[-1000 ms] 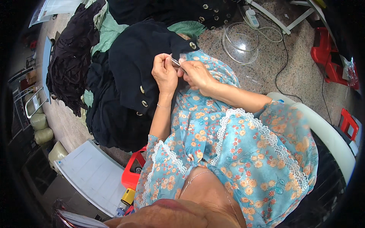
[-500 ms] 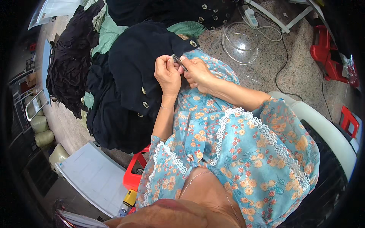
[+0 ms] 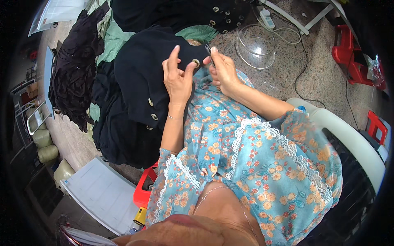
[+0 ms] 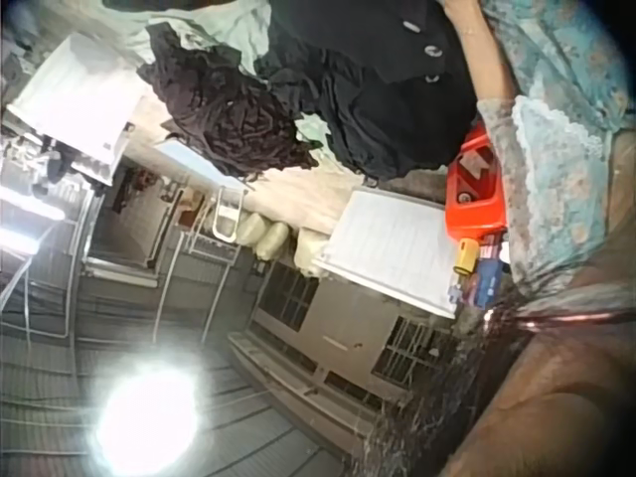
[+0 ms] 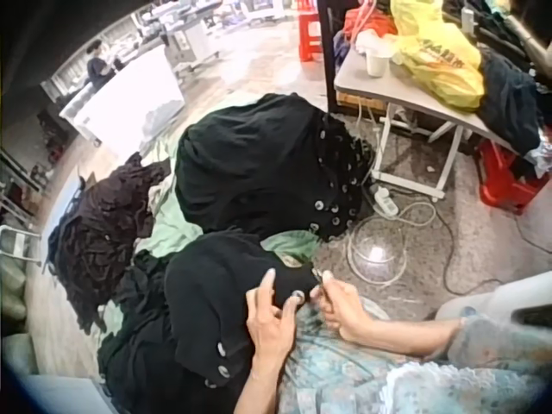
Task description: The person picks up black garments from a pile and trims loose threads around the buttons and seams using thread snips.
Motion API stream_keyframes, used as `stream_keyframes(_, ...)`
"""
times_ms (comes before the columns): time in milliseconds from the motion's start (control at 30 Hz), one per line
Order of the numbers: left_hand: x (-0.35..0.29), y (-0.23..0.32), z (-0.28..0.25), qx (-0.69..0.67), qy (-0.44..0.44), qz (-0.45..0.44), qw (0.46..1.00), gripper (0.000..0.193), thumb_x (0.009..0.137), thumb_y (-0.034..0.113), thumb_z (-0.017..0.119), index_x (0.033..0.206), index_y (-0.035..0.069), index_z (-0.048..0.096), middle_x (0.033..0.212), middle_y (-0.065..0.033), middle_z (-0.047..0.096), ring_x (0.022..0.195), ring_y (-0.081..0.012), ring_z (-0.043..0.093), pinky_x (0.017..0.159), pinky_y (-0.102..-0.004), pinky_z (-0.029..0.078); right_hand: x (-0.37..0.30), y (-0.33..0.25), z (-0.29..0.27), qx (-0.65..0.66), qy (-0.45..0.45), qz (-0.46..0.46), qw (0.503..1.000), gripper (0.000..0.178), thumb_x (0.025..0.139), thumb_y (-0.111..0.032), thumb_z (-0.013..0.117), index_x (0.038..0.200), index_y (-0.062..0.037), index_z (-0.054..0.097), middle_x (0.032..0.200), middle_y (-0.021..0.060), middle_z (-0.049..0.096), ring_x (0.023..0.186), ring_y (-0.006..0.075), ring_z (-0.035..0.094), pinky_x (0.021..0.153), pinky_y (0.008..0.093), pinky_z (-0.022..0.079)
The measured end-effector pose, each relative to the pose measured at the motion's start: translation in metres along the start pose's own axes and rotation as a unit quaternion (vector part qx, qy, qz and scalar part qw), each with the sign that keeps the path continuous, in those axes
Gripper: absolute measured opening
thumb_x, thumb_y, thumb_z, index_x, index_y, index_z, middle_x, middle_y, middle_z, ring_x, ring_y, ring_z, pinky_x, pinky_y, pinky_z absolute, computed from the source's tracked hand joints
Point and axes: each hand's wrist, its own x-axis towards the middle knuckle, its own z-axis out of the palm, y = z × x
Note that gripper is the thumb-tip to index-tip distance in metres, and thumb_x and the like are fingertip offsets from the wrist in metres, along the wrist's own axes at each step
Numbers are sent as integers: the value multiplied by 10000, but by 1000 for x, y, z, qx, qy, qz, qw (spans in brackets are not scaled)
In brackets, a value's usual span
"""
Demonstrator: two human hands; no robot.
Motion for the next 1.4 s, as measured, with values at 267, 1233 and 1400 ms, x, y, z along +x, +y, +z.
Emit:
stream_keyframes(267,-5,4,12,183,-44,77,979,314,711,196,806,985,87,698,904,-62,558,692,-226,625,597,-330,519,0,0,-20,-49,-34,-29,998,447,979,-472,472,938,-41,584,579,-62,393,443,37,312,387,206,261)
stream_keyframes(1233,-28,-19,6,-203,32,-15,979,344,734,-184,660,1028,-30,568,1112,-78,515,976,-136,588,817,-263,584,-6,15,-5,-528,8,-582,618,171,842,-208,688,886,-57,623,715,63,587,594,223,633,493,326,487)
stream_keyframes(1400,-28,-20,8,-196,45,2,980,340,721,-171,676,1013,-28,575,1092,-84,527,940,-137,595,785,-261,593,-5,16,-4,-554,2,-547,628,186,837,-187,695,941,-41,647,815,59,649,625,220,642,532,322,508)
